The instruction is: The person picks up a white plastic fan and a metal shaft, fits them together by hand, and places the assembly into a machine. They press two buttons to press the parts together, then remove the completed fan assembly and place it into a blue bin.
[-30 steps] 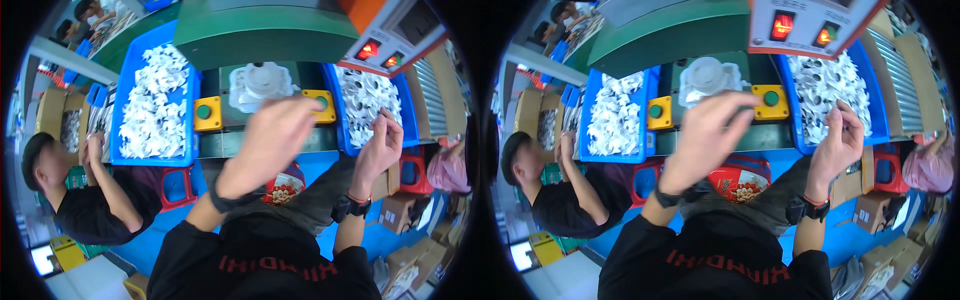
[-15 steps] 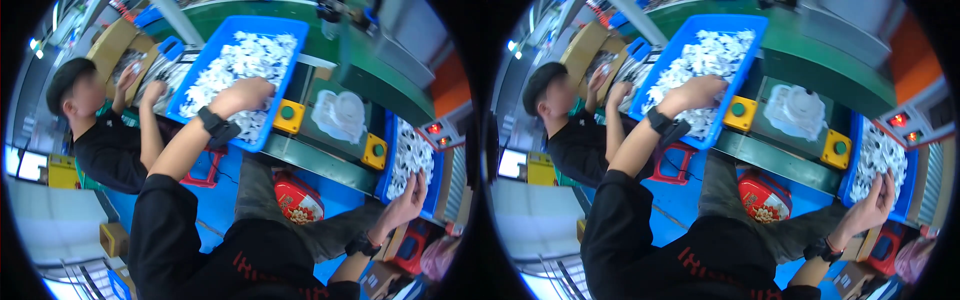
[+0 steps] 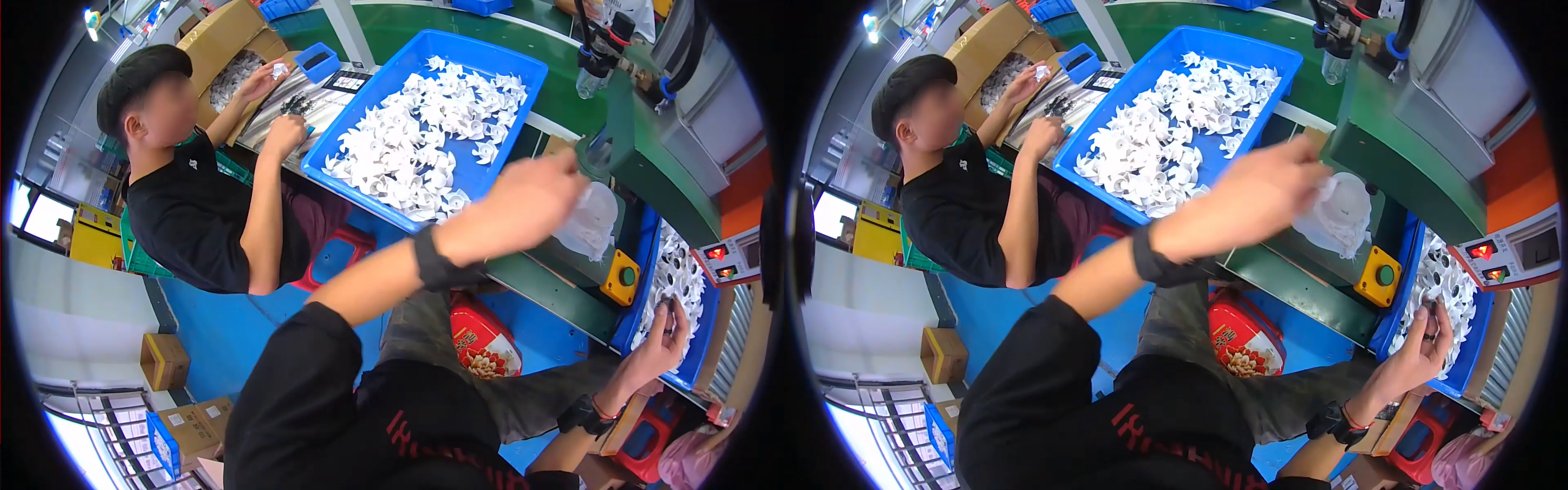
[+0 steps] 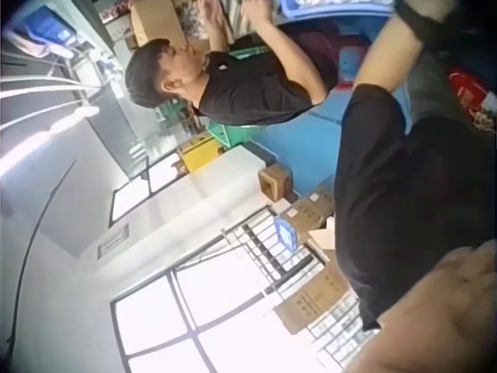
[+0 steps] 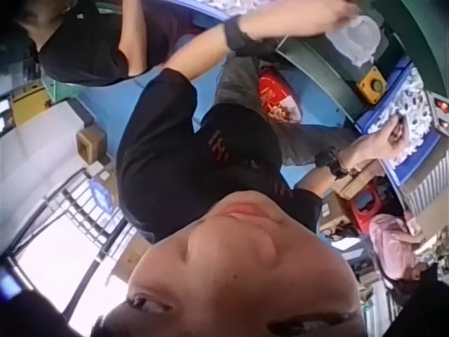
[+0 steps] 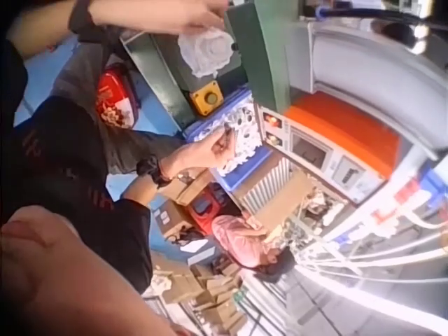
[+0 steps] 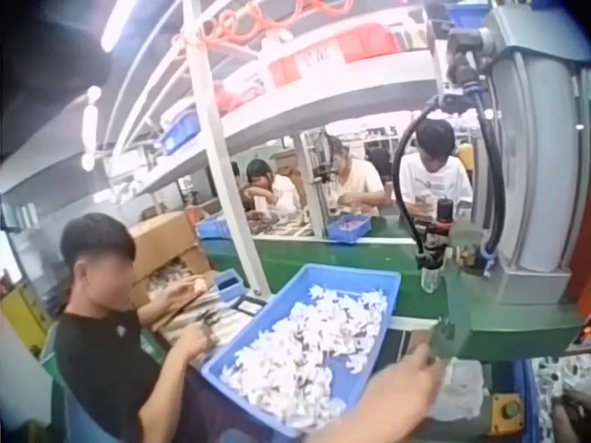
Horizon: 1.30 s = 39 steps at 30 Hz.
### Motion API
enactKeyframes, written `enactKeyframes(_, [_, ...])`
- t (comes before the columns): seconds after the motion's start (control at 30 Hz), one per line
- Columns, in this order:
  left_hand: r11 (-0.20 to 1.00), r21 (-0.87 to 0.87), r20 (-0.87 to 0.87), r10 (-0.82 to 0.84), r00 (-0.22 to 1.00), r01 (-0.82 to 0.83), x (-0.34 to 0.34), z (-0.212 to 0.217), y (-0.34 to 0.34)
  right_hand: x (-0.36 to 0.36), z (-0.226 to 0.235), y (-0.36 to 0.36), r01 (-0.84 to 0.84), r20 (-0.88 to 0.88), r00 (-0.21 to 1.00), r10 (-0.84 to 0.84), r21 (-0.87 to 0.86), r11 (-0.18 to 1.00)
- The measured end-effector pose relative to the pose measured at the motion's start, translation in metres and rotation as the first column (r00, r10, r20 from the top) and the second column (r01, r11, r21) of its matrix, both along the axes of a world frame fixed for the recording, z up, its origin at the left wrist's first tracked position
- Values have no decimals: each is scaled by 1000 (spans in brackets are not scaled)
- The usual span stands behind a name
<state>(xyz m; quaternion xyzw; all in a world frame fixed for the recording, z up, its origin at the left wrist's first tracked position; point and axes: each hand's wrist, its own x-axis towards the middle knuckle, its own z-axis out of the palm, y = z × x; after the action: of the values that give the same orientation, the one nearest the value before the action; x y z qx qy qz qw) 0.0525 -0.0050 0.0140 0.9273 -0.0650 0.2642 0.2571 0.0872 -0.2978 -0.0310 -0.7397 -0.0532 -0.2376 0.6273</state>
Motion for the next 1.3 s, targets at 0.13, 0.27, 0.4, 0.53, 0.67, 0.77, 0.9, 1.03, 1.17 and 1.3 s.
enactKeyframes(0.13, [999, 43, 171, 21, 985, -29, 14, -5, -23, -6, -2, 12, -51, -28, 998, 51, -12, 999])
enactKeyframes(0.27, [1000, -1, 256, -25, 966, 26, 18, -10, -32, -11, -4, 13, -146, -35, 989, 147, 34, 989])
enactKeyframes(0.4, [998, -48, 277, -35, 960, 50, 17, -23, -40, -9, -2, 17, -167, -62, 983, 171, 57, 984])
enactKeyframes(0.53, [996, 70, 316, 38, 948, -63, 12, -31, -41, 1, 10, 34, -256, -27, 966, 258, 57, 965])
enactKeyframes(0.67, [986, 111, 319, 81, 944, -122, 9, -38, -47, 18, 21, 64, -317, -38, 948, 317, 2, 948])
enactKeyframes(0.77, [988, 93, 288, 92, 953, -123, 5, -45, -50, 34, 22, 92, -404, 29, 915, 403, 103, 909])
enactKeyframes(0.9, [991, 72, 241, 91, 966, -111, 1, -53, -50, 47, 17, 108, -439, 49, 898, 437, 112, 891])
enactKeyframes(1.03, [993, 57, 229, 85, 970, -100, 2, -60, -52, 52, 22, 114, -416, 54, 909, 413, 60, 908])
enactKeyframes(1.17, [993, 64, 229, 80, 970, -97, 3, -64, -51, 56, 16, 115, -374, 21, 927, 374, -15, 927])
enactKeyframes(1.3, [993, 75, 224, 73, 972, -92, 5, -62, -51, 41, 38, 136, -384, -15, 923, 386, 68, 921])
